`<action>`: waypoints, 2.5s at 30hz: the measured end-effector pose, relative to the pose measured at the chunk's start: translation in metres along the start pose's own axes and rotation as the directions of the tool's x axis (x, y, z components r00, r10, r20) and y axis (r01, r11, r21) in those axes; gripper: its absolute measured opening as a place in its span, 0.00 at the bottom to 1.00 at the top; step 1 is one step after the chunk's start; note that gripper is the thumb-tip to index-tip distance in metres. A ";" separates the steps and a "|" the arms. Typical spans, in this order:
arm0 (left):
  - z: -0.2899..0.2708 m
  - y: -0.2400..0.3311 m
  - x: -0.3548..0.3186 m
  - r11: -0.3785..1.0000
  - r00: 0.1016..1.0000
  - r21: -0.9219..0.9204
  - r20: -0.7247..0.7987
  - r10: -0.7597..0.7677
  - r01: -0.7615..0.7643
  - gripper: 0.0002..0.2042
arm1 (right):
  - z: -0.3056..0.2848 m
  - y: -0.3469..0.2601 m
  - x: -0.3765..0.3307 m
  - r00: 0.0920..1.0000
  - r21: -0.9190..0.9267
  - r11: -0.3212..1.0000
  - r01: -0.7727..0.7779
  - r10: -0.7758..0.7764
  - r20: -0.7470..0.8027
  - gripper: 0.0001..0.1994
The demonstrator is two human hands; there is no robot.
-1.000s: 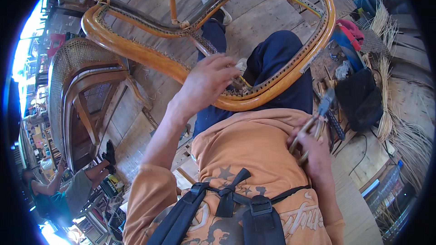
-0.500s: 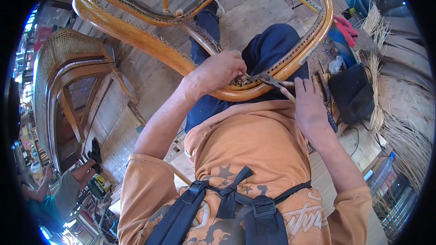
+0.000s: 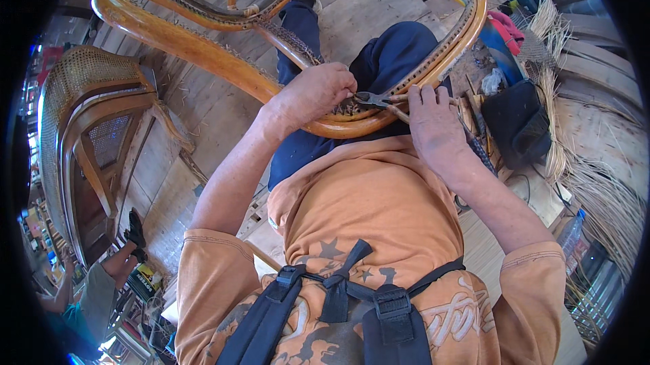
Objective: Repairing the seat of a rattan chair using pliers to pull out or secure bindings.
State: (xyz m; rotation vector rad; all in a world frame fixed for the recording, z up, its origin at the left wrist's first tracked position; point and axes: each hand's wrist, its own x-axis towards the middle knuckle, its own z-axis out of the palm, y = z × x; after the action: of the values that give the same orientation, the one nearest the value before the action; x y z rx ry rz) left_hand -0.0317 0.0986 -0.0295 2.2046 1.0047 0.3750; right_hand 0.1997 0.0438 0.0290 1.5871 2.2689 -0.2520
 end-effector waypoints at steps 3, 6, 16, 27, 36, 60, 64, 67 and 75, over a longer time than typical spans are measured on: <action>-0.001 0.003 0.000 1.000 1.000 0.001 -0.005 0.006 -0.006 0.05 | 0.004 -0.005 -0.004 0.999 -0.048 0.999 -0.014 0.012 -0.035 0.29; -0.001 0.003 0.001 1.000 0.999 0.002 -0.031 0.025 -0.025 0.05 | 0.002 -0.011 -0.003 0.997 -0.138 0.990 -0.023 0.013 -0.071 0.25; 0.002 0.001 0.001 1.000 0.999 -0.019 -0.042 0.009 -0.010 0.04 | -0.018 -0.017 -0.003 0.996 -0.108 0.993 0.044 -0.035 0.088 0.12; -0.005 0.003 0.011 0.986 0.989 -0.104 -0.051 -0.139 0.133 0.06 | -0.013 -0.015 -0.004 0.966 0.097 0.995 -0.029 0.003 0.257 0.15; -0.005 -0.002 0.011 0.933 0.712 -0.352 -0.636 -0.297 0.075 0.11 | 0.014 0.001 0.001 0.954 0.137 0.991 -0.001 -0.040 0.296 0.14; -0.010 -0.001 0.009 0.781 0.710 -0.588 -0.457 -0.535 0.210 0.11 | -0.015 0.004 0.015 0.895 0.387 0.915 -0.115 -0.073 0.441 0.17; -0.010 0.000 0.009 0.789 0.720 -0.570 -0.445 -0.532 0.231 0.12 | -0.013 0.009 0.018 0.882 0.371 0.922 -0.108 -0.083 0.465 0.17; -0.009 0.000 0.010 0.799 0.734 -0.554 -0.438 -0.519 0.234 0.12 | -0.013 0.016 0.021 0.868 0.347 0.932 0.103 -0.255 0.425 0.16; -0.004 -0.007 0.002 0.940 0.908 -0.097 -0.242 -0.341 0.328 0.12 | -0.050 -0.009 0.014 0.966 -0.162 0.981 0.106 -0.064 0.249 0.08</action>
State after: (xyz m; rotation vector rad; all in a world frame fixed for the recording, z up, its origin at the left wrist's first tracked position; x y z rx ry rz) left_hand -0.0356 0.1053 -0.0312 1.9177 1.4688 0.5284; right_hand 0.1775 0.0705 0.0691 1.2963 2.1093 -0.2483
